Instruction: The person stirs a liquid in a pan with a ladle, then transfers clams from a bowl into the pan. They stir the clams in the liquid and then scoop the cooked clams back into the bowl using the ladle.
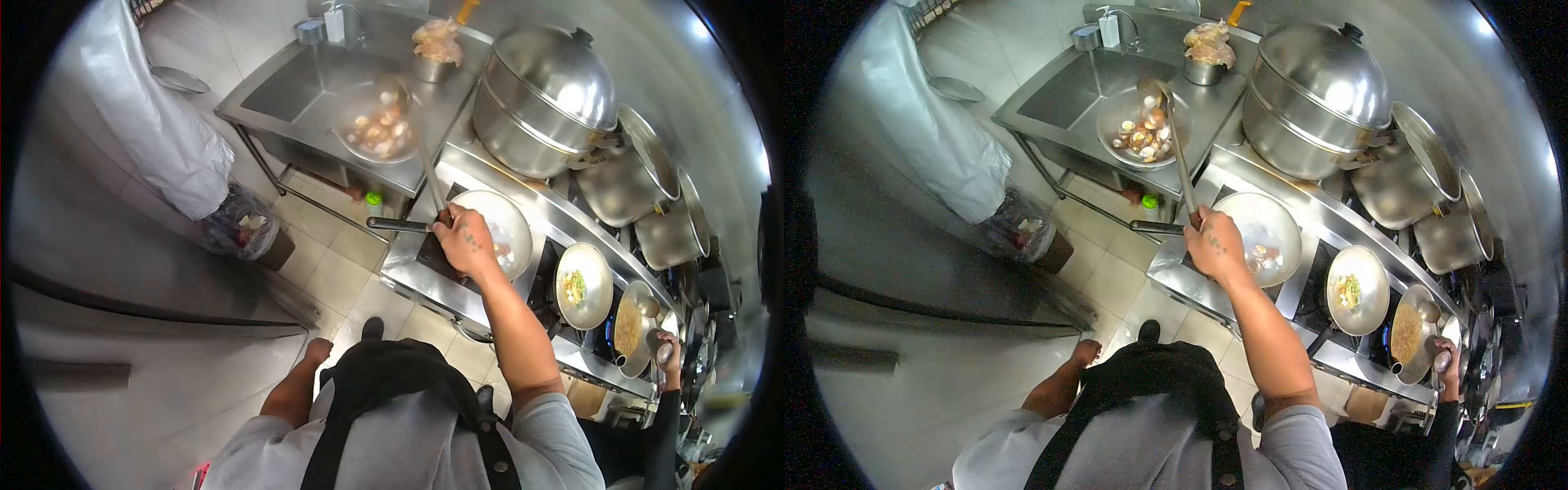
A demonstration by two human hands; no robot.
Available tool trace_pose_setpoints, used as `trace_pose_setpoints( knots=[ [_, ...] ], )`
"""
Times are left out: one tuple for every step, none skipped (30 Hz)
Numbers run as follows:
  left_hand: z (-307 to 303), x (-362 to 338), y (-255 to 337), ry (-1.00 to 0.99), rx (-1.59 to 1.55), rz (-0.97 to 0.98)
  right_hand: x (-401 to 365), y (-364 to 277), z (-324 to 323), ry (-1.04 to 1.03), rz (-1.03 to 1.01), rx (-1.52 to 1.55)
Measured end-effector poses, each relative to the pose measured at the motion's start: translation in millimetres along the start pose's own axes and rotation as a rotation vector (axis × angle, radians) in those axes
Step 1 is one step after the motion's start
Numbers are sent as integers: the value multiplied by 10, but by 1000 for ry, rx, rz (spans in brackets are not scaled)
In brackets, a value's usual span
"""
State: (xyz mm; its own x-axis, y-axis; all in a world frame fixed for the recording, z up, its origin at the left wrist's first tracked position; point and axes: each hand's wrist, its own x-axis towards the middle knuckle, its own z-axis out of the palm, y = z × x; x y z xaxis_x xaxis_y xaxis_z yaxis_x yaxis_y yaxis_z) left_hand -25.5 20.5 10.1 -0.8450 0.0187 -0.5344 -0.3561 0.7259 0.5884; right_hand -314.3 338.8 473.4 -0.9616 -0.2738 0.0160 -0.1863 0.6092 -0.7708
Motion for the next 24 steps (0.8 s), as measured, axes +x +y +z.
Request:
trace_pose_setpoints(
  knots=[
    [-26,-8,-15,4,-1,-2,-7,72,65,103,-173,-273],
    [-129,-99,108,-27,207,98,-74,-58,6,27,-90,-297],
    [-135,-143,112,-62,416,199,-120,-19,20,23,-87,-296],
    [-148,-170,118,-34,492,271,-178,51,27,51,-85,-317],
    [-95,-125,22,-38,492,272,-224,117,17,82,-86,-341],
    [-17,-81,-97,50,492,363,-280,183,-5,81,-79,-342],
    [40,-70,-160,133,491,457,-359,262,-32,93,-88,-160],
    [13,-55,-129,138,462,491,-454,336,-64,110,-95,23],
    [1,8,-118,122,464,498,-586,280,-159,116,-77,22],
    [6,71,-105,78,331,354,-761,194,-295,61,125,178],
    [53,110,-112,28,203,207,-944,175,-384,9,332,336],
    [126,228,-229,48,33,181,-1141,298,-409,50,349,356],
    [183,349,-309,70,-136,152,-1347,421,-452,94,363,373],
    [50,377,-130,-59,33,145,-1539,500,-518,105,408,267],
    [-224,180,520,-13,-508,-409,-1699,535,-581,115,465,212],
    [-97,308,287,4,-282,-134,-1858,629,-605,145,511,206],
    [48,472,-9,25,-59,143,-1994,719,-615,174,554,202],
    [58,541,-9,15,-53,150,-2087,755,-638,200,606,220],
    [36,614,5,-25,-10,173,-2189,886,-622,209,615,223],
    [-2,685,29,-64,33,195,-2291,1100,-570,230,568,148],
    [-77,714,147,-73,42,199,-2363,1260,-550,251,522,72],
    [-177,698,349,-106,63,112,-2414,1329,-570,199,599,36],
    [-165,726,363,-138,83,24,-2460,1356,-553,205,609,40],
    [-149,762,382,-145,89,27,-2500,1377,-531,244,572,-14]
  ],
)
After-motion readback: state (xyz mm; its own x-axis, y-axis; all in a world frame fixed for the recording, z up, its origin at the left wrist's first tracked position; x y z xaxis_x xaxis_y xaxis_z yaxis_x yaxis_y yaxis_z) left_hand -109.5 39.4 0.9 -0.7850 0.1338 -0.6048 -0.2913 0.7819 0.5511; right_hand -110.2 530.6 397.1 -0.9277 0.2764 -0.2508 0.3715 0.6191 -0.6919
